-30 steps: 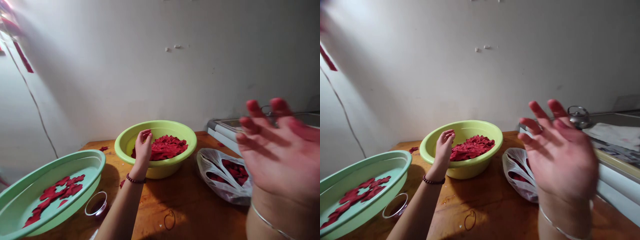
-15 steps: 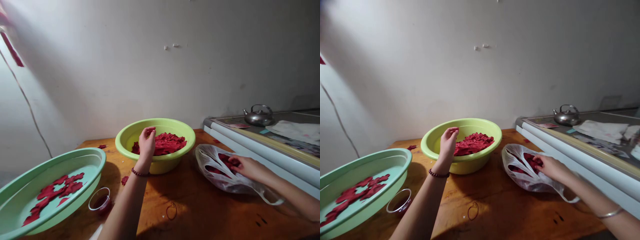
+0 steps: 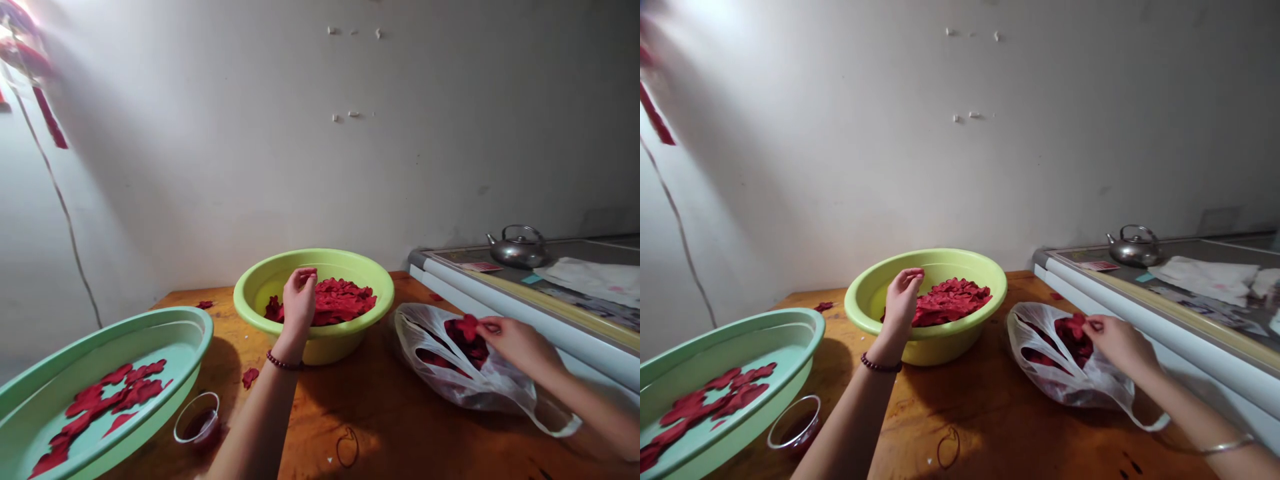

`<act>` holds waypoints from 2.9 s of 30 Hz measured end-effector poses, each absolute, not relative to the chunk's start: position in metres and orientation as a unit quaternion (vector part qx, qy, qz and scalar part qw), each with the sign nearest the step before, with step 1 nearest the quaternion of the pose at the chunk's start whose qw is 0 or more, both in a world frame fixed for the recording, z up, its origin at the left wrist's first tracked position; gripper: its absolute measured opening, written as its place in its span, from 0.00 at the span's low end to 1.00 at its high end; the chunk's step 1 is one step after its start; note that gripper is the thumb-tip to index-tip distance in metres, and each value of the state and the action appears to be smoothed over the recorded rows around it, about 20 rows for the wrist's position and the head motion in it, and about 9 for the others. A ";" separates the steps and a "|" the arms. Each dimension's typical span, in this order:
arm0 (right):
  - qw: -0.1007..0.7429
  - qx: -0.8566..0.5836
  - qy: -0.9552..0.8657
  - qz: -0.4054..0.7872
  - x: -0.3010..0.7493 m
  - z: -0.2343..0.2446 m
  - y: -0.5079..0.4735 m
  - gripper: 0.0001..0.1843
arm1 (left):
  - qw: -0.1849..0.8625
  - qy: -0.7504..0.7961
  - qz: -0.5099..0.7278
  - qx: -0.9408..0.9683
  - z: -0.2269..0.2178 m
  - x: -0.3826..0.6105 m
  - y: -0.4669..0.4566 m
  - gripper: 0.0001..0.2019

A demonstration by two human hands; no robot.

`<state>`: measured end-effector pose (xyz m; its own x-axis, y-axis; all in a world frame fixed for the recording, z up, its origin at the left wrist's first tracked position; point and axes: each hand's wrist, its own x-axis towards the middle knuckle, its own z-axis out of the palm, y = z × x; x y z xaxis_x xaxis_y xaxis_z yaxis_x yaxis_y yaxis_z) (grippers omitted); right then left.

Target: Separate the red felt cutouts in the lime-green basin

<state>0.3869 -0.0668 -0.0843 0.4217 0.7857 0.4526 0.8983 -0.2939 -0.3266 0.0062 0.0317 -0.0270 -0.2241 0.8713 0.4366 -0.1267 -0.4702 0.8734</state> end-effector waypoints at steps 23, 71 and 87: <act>0.559 -0.400 -0.680 0.256 0.179 0.023 -0.007 0.16 | 0.356 0.287 0.639 0.618 -0.016 0.008 0.007 0.23; 0.659 -0.335 -0.501 0.450 0.148 -0.031 0.030 0.19 | 0.132 0.424 0.499 0.744 -0.037 -0.018 0.032 0.10; 0.608 -0.294 -0.586 0.448 0.147 -0.033 0.034 0.19 | 0.423 0.295 0.604 0.608 -0.024 -0.005 0.024 0.11</act>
<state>0.1470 0.0337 -0.0329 -0.0882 0.8885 0.4503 -0.1999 0.4271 -0.8818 -0.0051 0.0239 -0.0244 0.0971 0.8693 0.4847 -0.1530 -0.4682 0.8703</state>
